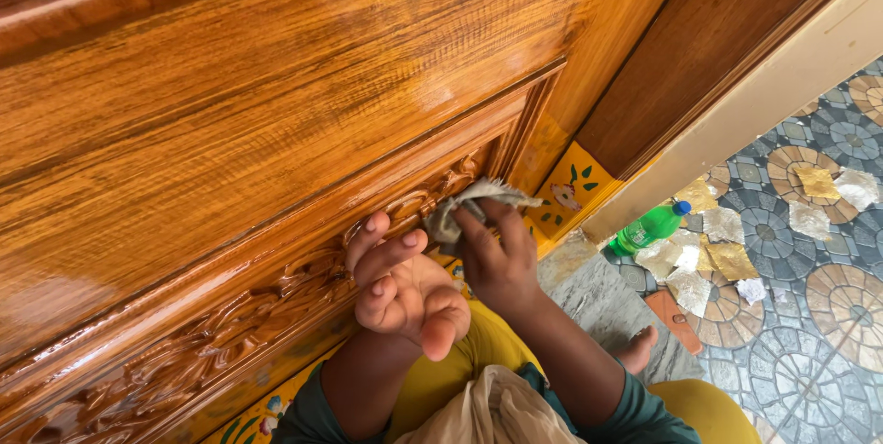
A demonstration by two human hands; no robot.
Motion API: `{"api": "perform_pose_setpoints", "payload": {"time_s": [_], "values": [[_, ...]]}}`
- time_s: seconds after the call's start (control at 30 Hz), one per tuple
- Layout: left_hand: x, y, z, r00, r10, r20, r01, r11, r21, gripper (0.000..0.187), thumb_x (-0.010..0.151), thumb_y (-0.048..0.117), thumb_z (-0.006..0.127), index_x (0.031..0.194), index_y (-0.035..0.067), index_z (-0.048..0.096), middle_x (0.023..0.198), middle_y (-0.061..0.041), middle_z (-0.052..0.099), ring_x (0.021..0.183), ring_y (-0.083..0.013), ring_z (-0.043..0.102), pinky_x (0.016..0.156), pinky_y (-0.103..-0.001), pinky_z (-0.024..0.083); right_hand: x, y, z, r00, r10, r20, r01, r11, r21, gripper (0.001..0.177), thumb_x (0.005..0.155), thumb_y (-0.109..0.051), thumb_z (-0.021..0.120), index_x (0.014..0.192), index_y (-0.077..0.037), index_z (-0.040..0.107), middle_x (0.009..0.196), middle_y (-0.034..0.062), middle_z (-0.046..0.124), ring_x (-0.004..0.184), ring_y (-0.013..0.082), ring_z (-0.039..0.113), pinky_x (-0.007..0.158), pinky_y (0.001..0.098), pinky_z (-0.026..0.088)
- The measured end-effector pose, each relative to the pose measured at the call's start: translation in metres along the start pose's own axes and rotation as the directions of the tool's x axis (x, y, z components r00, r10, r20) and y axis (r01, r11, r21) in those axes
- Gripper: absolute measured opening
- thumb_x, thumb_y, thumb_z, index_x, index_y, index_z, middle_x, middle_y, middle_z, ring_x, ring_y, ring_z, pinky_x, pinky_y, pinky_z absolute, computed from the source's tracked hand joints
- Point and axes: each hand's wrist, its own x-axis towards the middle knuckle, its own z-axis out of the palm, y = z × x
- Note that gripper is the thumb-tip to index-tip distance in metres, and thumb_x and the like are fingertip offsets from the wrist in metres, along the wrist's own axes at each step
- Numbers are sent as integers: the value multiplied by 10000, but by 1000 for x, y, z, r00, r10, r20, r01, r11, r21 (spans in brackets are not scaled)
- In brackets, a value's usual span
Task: The person wipes the surface of a wooden door using a cloth. They clean the flat panels and the carved details, moving from the upper sections down to the lower edge and painted trim.
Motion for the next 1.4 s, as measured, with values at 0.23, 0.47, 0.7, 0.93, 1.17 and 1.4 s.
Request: {"api": "perform_pose_setpoints", "payload": {"time_s": [0.23, 0.47, 0.7, 0.93, 1.17, 1.4], "values": [[1, 2, 0, 1000, -13, -1, 13, 1000, -15, 722, 1057, 629, 161, 1565, 133, 292, 1243, -123, 643, 1354, -290, 506, 1187, -452, 373, 5, 12, -14, 983, 149, -104, -150, 989, -1, 459, 852, 77, 681, 1293, -47, 653, 1216, 187, 619, 1063, 343, 661, 861, 419, 567], [4, 3, -2, 999, -23, 32, 23, 1000, 1, 714, 1057, 631, 153, 1552, 139, 304, 1203, -116, 645, 1309, -291, 515, 1159, -441, 400, 22, 4, -17, 996, -85, 10, 84, 996, 11, 568, 798, 21, 762, 1332, -153, 682, 1189, 170, 582, 984, 303, 664, 757, 387, 574], [8, 2, -5, 998, -29, 50, 29, 1000, -9, 692, 1057, 637, 168, 1522, 150, 328, 1184, -92, 654, 1294, -284, 523, 1127, -422, 440, 6, -5, 12, 996, -68, 58, 76, 987, -143, 692, 798, 13, 730, 1451, -153, 570, 1244, 229, 557, 954, 350, 673, 709, 398, 581], [10, 6, -4, 998, -50, 37, 51, 998, -45, 667, 1065, 627, 208, 1502, 145, 356, 1151, -97, 684, 1291, -277, 524, 1127, -426, 432, -4, -2, 16, 995, 61, 80, -47, 986, -158, 758, 849, -31, 736, 1532, -3, 407, 1280, 289, 528, 933, 410, 676, 723, 434, 591], [10, 7, -2, 998, -25, 50, 27, 999, -43, 639, 1078, 598, 216, 1489, 134, 371, 1176, -98, 691, 1307, -275, 507, 1136, -417, 427, -18, -1, 13, 983, 87, 162, -113, 982, 155, 621, 823, 16, 693, 1432, -39, 583, 1177, 203, 606, 930, 352, 696, 751, 404, 590], [12, 7, -2, 999, -25, 35, 27, 998, -62, 613, 1082, 588, 211, 1462, 146, 401, 1161, -94, 640, 1214, -234, 565, 1083, -415, 480, 29, 12, -33, 968, -41, -249, 93, 975, 202, 351, 807, 79, 630, 1143, -13, 675, 1166, 164, 622, 1060, 316, 631, 932, 390, 502]]}}
